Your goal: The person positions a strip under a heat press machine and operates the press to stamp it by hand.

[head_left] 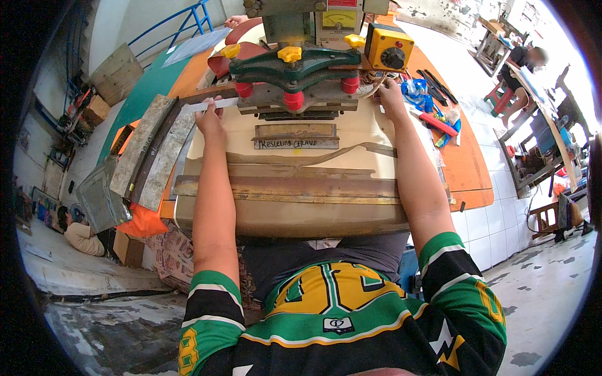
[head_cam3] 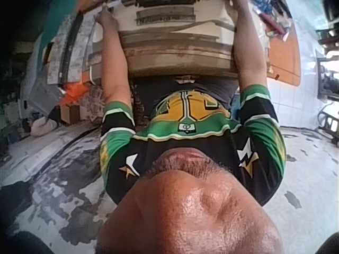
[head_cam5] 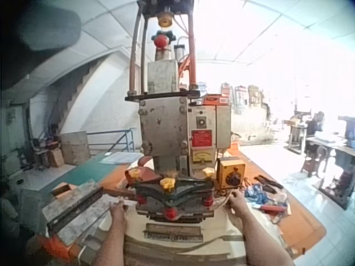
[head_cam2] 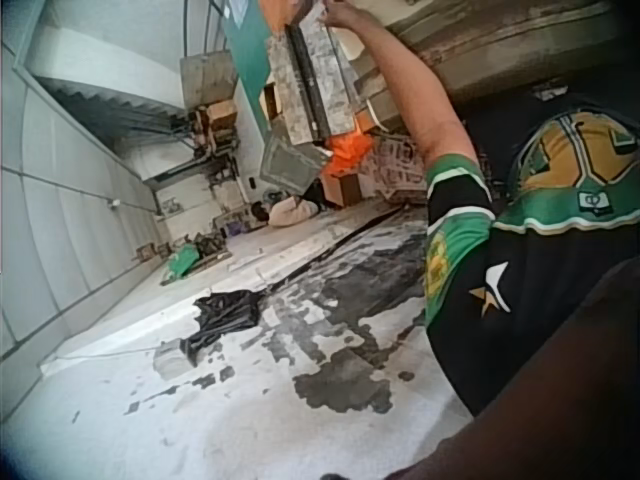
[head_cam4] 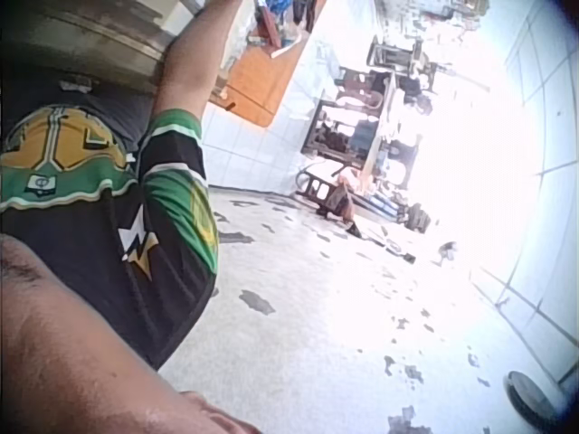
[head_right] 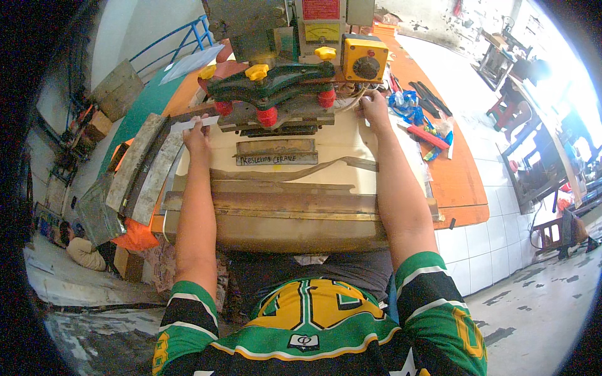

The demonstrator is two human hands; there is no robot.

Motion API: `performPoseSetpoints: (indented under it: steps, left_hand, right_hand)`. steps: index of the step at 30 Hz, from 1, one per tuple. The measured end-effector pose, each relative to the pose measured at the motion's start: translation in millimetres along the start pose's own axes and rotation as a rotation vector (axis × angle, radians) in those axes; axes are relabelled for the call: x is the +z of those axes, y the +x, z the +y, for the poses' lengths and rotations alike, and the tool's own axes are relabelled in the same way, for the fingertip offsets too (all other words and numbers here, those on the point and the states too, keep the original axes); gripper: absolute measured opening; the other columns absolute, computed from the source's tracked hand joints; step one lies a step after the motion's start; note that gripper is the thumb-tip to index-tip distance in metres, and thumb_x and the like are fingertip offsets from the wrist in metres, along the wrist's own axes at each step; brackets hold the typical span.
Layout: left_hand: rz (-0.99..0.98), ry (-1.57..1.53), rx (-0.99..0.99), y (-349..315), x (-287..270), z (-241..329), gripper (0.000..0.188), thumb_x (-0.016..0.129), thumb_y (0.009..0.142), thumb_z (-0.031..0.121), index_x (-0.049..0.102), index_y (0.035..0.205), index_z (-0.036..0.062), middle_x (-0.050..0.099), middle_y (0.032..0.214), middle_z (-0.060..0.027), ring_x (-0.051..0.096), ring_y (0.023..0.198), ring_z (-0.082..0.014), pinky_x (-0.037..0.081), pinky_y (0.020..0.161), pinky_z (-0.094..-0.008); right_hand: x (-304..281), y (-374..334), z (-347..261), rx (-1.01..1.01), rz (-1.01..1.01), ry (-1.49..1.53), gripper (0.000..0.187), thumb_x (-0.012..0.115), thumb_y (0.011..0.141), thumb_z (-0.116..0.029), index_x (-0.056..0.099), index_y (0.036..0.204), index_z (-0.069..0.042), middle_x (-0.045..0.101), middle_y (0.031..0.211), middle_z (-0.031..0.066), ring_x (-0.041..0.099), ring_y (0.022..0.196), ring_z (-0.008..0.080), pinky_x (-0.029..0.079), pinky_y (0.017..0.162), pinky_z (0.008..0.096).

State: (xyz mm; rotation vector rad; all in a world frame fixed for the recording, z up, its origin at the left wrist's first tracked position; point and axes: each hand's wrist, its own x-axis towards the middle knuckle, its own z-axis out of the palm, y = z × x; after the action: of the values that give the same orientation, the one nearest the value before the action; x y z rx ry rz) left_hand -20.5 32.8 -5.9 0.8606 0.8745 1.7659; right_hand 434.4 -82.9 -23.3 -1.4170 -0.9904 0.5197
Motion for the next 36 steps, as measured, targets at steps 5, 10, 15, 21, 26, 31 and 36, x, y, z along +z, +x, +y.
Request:
performPoseSetpoints:
  steps: [5,10,15,21,26,31,36]
  left_hand:
    - [-0.13,-0.046,-0.036,-5.5,-3.6,6.6,0.039,0.043,0.09,0.007,0.032,0.127,0.003,0.061,0.104,-0.0136,0.059,0.09,-0.0167,0.044,0.07,-0.0241]
    - [-0.24,-0.04,-0.069,-6.3,-0.7,9.3,0.046,0.039,0.093,0.013,0.022,0.134,0.0037,0.06,0.109,-0.0106,0.056,0.093,-0.0149,0.04,0.073,-0.0246]
    - [-0.271,-0.053,-0.099,-2.6,0.3,3.5,0.054,0.039,0.093,0.013,0.011,0.138,0.0048,0.06,0.109,-0.0084,0.056,0.089,-0.0121,0.04,0.071,-0.0236]
    - [-0.317,0.028,-0.084,5.5,-5.0,-4.6,0.065,0.05,0.089,0.017,0.01,0.138,0.0063,0.061,0.105,-0.0072,0.058,0.081,-0.0135,0.04,0.066,-0.0265]
    - [-0.241,-0.028,-0.078,8.0,-7.4,-6.0,0.038,0.057,0.086,0.024,0.043,0.114,0.0022,0.064,0.09,-0.0057,0.059,0.074,-0.0105,0.04,0.061,-0.0221]
    - [-0.092,-0.018,-0.085,8.2,-7.2,-8.4,0.029,0.065,0.081,0.026,0.049,0.089,0.0041,0.06,0.079,-0.0059,0.059,0.066,-0.0127,0.041,0.054,-0.0224]
    - [-0.042,-0.017,-0.07,8.0,-3.7,-11.8,0.027,0.065,0.081,0.022,0.048,0.087,0.0024,0.057,0.075,-0.0057,0.058,0.06,-0.0138,0.04,0.048,-0.0219]
  right_hand:
    - [8.2,-15.5,-19.6,0.062,0.024,0.096,0.021,0.057,0.081,-0.006,0.052,0.1,0.002,0.059,0.076,0.0097,0.059,0.06,0.0153,0.048,0.049,0.0273]
    - [5.4,-11.2,-16.4,0.078,0.032,0.155,0.022,0.055,0.082,-0.004,0.049,0.101,0.002,0.058,0.077,0.0103,0.059,0.059,0.0162,0.049,0.048,0.0272]
    - [-3.6,0.6,-4.3,0.105,0.045,0.305,0.025,0.052,0.082,-0.001,0.046,0.106,0.001,0.057,0.08,0.0112,0.058,0.059,0.0172,0.05,0.05,0.0279]
    - [-5.8,-1.0,-11.6,0.211,0.085,0.834,0.025,0.049,0.082,-0.001,0.045,0.107,-0.001,0.055,0.089,0.0088,0.058,0.077,0.0195,0.051,0.065,0.0282]
    - [3.6,-8.8,-24.5,0.13,-0.005,0.929,0.014,0.05,0.086,-0.005,0.049,0.099,-0.002,0.06,0.087,0.0091,0.059,0.074,0.0145,0.05,0.064,0.0211]
    - [1.8,-9.7,-22.2,0.179,-0.007,0.877,0.012,0.053,0.086,-0.008,0.05,0.096,-0.001,0.059,0.082,0.0065,0.058,0.07,0.0131,0.048,0.059,0.0204]
    - [-4.4,2.5,-3.3,0.151,0.007,0.736,0.014,0.055,0.085,-0.009,0.048,0.092,0.0,0.057,0.073,0.0066,0.056,0.059,0.0123,0.044,0.048,0.0186]
